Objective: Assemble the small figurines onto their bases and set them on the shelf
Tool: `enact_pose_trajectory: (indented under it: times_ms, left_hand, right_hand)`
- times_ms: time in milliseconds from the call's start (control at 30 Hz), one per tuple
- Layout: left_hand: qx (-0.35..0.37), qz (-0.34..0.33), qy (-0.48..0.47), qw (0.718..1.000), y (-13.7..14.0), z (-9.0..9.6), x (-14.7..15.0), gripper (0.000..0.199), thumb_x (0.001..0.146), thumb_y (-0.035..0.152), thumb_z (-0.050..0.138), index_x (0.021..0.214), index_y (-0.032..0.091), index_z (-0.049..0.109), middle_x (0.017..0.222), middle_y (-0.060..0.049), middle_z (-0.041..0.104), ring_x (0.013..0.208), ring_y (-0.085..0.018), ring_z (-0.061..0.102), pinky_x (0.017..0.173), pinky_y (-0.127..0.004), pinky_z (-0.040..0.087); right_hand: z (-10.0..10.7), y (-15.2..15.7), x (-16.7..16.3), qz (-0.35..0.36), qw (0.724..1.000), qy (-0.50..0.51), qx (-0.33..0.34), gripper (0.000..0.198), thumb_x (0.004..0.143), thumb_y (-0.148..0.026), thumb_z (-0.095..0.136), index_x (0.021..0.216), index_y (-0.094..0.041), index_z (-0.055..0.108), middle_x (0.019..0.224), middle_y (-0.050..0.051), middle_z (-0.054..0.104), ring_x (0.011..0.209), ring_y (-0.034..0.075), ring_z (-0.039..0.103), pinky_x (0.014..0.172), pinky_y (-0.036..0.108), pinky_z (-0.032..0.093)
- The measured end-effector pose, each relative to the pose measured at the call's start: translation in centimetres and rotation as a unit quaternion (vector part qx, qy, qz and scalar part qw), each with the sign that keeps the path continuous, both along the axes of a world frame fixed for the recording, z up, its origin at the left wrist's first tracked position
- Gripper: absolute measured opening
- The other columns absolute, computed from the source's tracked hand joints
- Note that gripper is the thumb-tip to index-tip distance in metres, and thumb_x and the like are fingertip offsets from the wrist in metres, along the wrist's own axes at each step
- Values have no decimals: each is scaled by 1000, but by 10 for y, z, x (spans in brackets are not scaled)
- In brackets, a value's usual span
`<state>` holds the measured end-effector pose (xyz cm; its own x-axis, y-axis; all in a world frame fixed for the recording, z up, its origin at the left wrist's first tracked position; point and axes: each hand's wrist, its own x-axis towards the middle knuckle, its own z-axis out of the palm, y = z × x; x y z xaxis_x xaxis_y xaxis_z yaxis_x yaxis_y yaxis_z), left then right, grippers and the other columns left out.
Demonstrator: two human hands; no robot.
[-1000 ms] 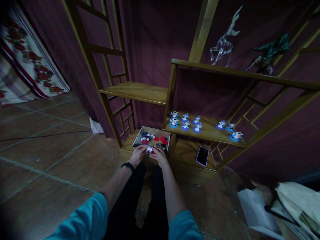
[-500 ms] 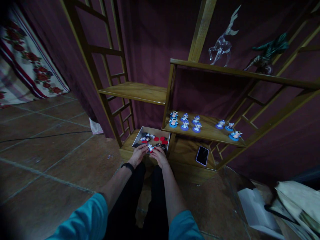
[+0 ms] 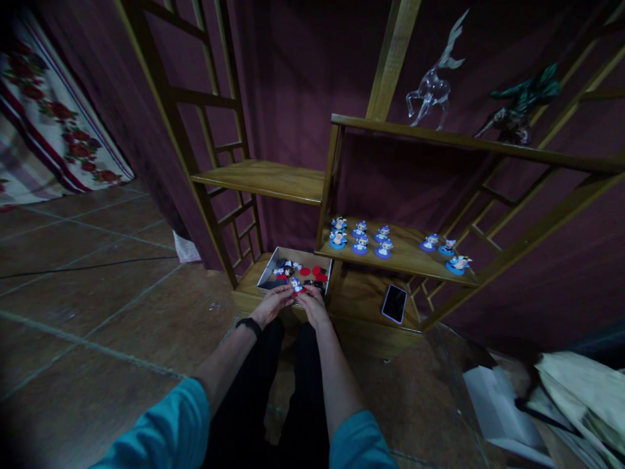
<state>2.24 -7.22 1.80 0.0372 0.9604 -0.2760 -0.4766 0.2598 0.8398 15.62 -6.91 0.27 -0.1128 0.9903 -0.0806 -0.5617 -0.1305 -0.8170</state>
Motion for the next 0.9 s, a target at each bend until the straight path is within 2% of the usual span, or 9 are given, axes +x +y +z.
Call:
enact_pose_trajectory:
  times_ms: [200, 400, 600, 767, 900]
  left_hand:
    - [-4, -18, -7, 1000, 1, -3, 0, 30, 57, 13, 77, 85, 14, 65, 76, -4, 67, 68, -12, 62, 69, -25, 48]
    - [24, -10, -15, 1000, 3, -7, 2, 36, 50, 9, 80, 83, 12, 65, 74, -6, 67, 64, -11, 61, 67, -24, 47]
    - [54, -6, 18, 998, 6, -12, 3, 39, 46, 13, 81, 81, 11, 66, 73, -6, 67, 61, -11, 60, 61, -22, 45]
    - [70, -9, 43, 997, 7, -13, 3, 37, 46, 15, 81, 80, 11, 66, 71, -5, 67, 61, -11, 60, 62, -23, 45]
    - [70, -10, 52, 996, 6, -13, 4, 36, 46, 14, 81, 78, 11, 66, 68, -4, 66, 60, -12, 59, 61, -23, 44]
  right_hand:
    - [-1, 4, -1, 9, 1000, -25, -14, 36, 54, -14, 69, 88, -21, 57, 79, -3, 65, 84, 15, 63, 87, 35, 47]
    - [5, 4, -2, 19, 997, -63, -27, 39, 53, -11, 67, 89, -20, 57, 82, -1, 67, 83, 16, 63, 83, 33, 47]
    - [7, 0, -2, 23, 998, -48, -29, 38, 53, -9, 67, 88, -20, 58, 82, -1, 67, 85, 14, 62, 86, 31, 45]
    - [5, 0, 0, 33, 999, -14, -26, 28, 59, -17, 67, 86, -19, 61, 87, 1, 68, 89, 16, 63, 88, 33, 46]
    - [5, 2, 2, 30, 998, -23, -43, 23, 60, -22, 68, 82, -18, 61, 87, 2, 68, 88, 16, 63, 87, 35, 47]
